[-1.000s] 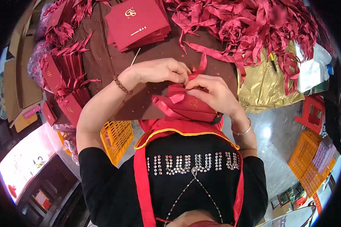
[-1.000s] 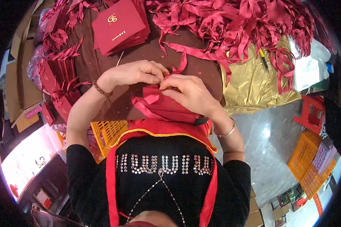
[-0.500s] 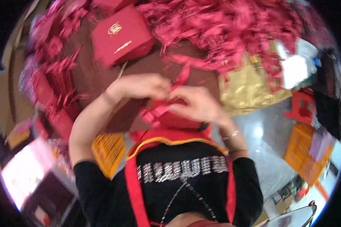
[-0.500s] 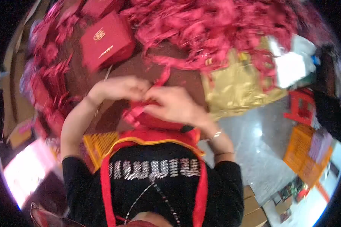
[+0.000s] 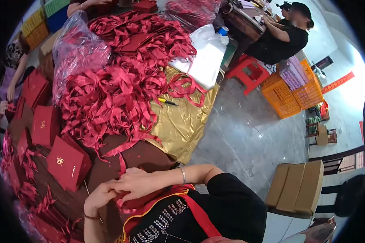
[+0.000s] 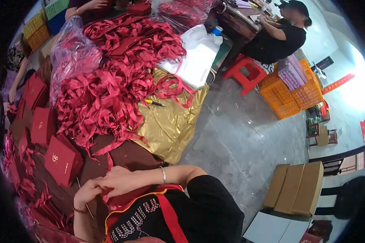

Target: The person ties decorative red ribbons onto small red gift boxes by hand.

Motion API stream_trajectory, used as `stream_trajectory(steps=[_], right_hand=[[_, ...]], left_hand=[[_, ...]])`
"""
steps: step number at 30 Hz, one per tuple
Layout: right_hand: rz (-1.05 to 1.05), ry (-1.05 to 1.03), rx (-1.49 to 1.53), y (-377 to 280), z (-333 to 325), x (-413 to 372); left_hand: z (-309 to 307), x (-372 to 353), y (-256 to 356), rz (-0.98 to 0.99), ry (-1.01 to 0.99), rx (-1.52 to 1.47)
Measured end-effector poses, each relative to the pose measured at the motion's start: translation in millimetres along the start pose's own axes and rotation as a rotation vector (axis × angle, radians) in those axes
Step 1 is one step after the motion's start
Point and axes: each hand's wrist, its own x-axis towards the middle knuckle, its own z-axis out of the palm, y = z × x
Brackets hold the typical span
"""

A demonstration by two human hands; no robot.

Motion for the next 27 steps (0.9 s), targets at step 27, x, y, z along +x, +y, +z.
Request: stream_trajectory(steps=[27], right_hand=[[0.003,-0.19,0.252,4,-9,3]], left_hand=[[11,2,-19,-0.239,0.363,-0.501]])
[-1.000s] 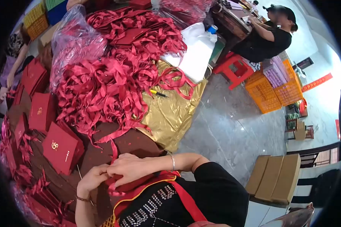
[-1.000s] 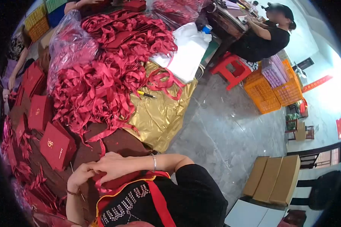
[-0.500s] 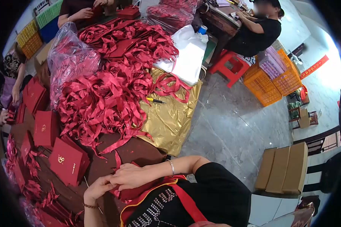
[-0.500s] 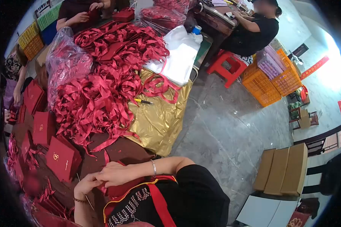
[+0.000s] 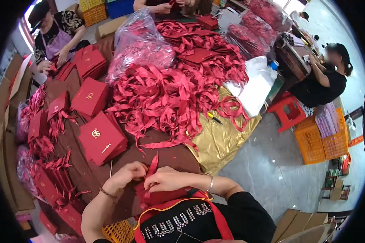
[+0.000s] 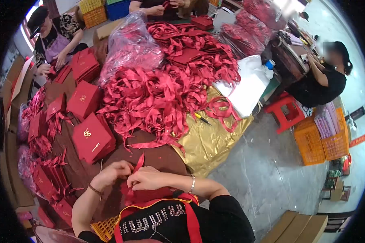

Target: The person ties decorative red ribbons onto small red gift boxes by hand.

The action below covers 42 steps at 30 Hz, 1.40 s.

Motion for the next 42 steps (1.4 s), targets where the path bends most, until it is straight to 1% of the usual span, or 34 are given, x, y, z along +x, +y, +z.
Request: stream_trajectory(steps=[1,2,4,5,6,7,8,9,10,12,15,19,20,22,23,24,25,26,28,29,30,32,33,34,36,37,38,40,41,42], right_hand=[[-0.008,-0.008,0.001,0,0,1],[0.011,0.036,-0.051,0,1,2],[0.048,0.097,-0.135,3,10,6],[0.03,0.127,-0.192,13,13,7],[-0.033,0.113,-0.193,13,5,11],[0.017,0.109,-0.101,18,2,13],[0.02,0.093,-0.124,28,1,15],[-0.055,0.076,-0.157,33,-3,18],[0.151,0.047,0.074,31,-5,15],[0.071,0.014,0.016,47,-8,14],[0.222,-0.054,0.144,40,-11,20],[0.226,-0.075,0.17,40,-11,24],[0.227,-0.073,0.172,39,-11,24],[0.215,0.034,0.096,34,-8,22],[0.219,0.038,0.099,33,-6,21],[0.146,0.213,0.062,32,-4,18],[0.071,0.388,0.02,30,-2,16],[0.075,0.391,0.02,24,-3,11],[0.114,0.339,-0.078,7,-4,1],[0.096,0.324,-0.165,2,1,0],[0.098,0.327,-0.161,2,8,-1],[-0.071,0.346,-0.473,13,22,-4],[-0.129,0.35,-0.465,19,25,-5],[-0.129,0.349,-0.463,20,26,-6],[0.104,0.325,-0.171,18,32,-11],[0.122,0.362,-0.108,18,34,-10],[0.123,0.362,-0.107,15,36,-9],[0.127,0.433,-0.414,5,38,-3],[0.193,0.39,-0.506,0,39,0],[0.192,0.39,-0.507,2,41,2]], left_hand=[[1,-2,5,0.095,0.065,0.041],[-2,-2,6,0.091,0.074,0.038],[-10,-1,-1,0.375,0.154,0.233],[-15,3,-7,0.432,0.218,0.187],[-20,6,-10,0.471,0.289,0.135],[-23,1,-3,0.424,0.292,0.074],[-29,2,-10,0.483,0.345,0.103],[-22,-7,-4,0.425,0.396,0.04],[-27,-5,-14,0.397,0.415,0.041],[-24,-2,-26,0.309,0.582,0.061],[-27,-1,-39,0.363,0.721,-0.073],[-26,-7,-42,0.37,0.749,-0.054],[-24,-10,-41,0.341,0.771,-0.026],[-19,-13,-43,0.303,0.786,0.004],[-15,-14,-43,0.468,0.962,0.238],[-10,-15,-43,0.635,1.127,0.479],[-3,-19,-38,0.71,1.139,0.51],[1,-21,-38,0.711,1.133,0.508],[11,-27,-41,0.868,0.989,0.661],[21,-30,-43,0.826,0.958,0.637],[25,-27,-50,0.826,0.921,0.654],[38,-26,-61,0.649,0.931,0.671],[46,-29,-61,0.557,0.956,0.717],[51,-29,-62,0.555,0.956,0.717],[57,-30,-65,0.412,0.976,0.897],[58,-29,-68,0.43,0.979,0.862],[59,-28,-69,0.43,0.977,0.862],[60,-26,-69,0.443,0.965,0.801],[60,-24,-69,0.444,0.966,0.8],[61,-23,-69,0.452,0.968,0.782]])
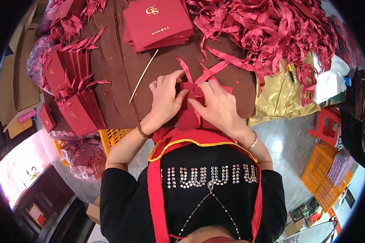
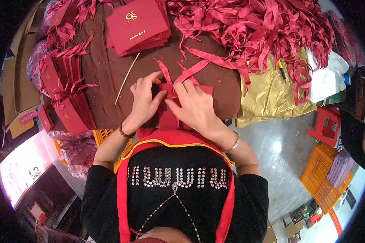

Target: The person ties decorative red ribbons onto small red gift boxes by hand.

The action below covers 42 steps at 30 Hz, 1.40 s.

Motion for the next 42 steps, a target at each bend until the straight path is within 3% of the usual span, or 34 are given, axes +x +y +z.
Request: stream_trajectory(steps=[3,5,6,8,16,18,20,22,26,28,30,34,36,37,42], right_hand=[[-0.012,-0.03,-0.042,11,15,0],[0.009,-0.157,0.23,22,13,-4],[0.011,-0.158,0.23,24,10,-6],[0.152,-0.286,0.469,27,1,-7],[0.054,-0.389,0.65,44,-9,-15],[0.164,-0.362,0.827,50,-7,-16],[0.118,-0.325,0.898,51,-9,-16],[0.35,-0.399,1.153,49,-14,-17],[0.549,-0.57,0.939,44,-40,-12],[0.266,-0.58,0.864,66,-40,-25],[0.343,-0.579,0.927,70,-51,-36],[0.414,-0.636,0.949,67,-66,-50],[0.215,-0.647,0.789,75,-64,-58],[0.216,-0.645,0.791,78,-63,-62],[0.511,-0.566,1.029,81,-66,-69]], left_hand=[[2,0,-3,-0.023,-0.003,-0.036],[2,1,-6,-0.043,-0.014,-0.059],[2,2,-6,-0.051,-0.014,-0.082],[2,1,-6,-0.06,-0.016,-0.109],[0,3,-4,-0.072,-0.038,-0.08],[-1,2,-4,-0.082,-0.041,-0.08],[-1,3,-3,-0.089,-0.044,-0.08],[-1,3,-3,-0.096,-0.043,-0.096],[0,4,-4,-0.088,-0.025,-0.087],[-4,5,-6,-0.1,-0.018,-0.153],[-6,10,-17,-0.167,-0.055,-0.279],[-13,20,-30,-0.164,-0.029,-0.235],[-15,20,-33,-0.167,-0.03,-0.233],[-16,21,-33,-0.166,-0.033,-0.232],[-23,23,-30,-0.164,-0.019,-0.213]])
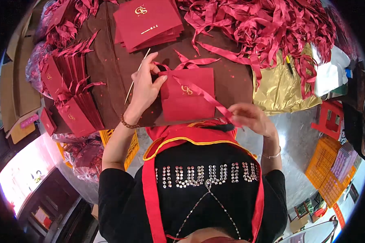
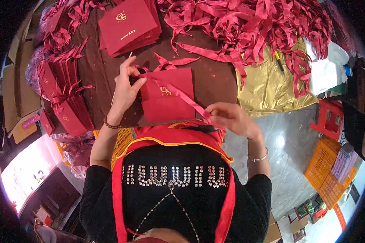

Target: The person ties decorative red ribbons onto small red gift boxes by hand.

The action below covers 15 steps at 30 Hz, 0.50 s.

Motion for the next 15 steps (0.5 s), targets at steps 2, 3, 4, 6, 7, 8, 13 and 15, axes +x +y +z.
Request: stream_trajectory(steps=[2,3,4,6,7,8,13,15], right_hand=[[-0.071,0.065,-0.042,-3,5,3],[-0.142,0.132,-0.084,-5,9,5],[-0.141,0.135,-0.083,-11,13,9],[-0.343,0.089,-0.465,-25,23,20],[-0.343,0.083,-0.467,-25,30,29],[-0.466,0.047,-0.424,-22,38,39],[-0.065,-0.027,0.016,-31,44,35],[-0.096,-0.005,0.032,-27,43,34]], left_hand=[[0,-3,12,0.14,0.129,0.224],[1,-4,21,0.281,0.258,0.448],[4,-7,33,0.283,0.255,0.446],[10,-14,64,0.553,0.069,0.204],[12,-18,86,0.602,-0.125,0.076],[14,-22,103,0.646,-0.316,-0.052],[21,-37,78,0.396,-0.37,0.04],[20,-42,65,0.42,-0.336,0.038]])
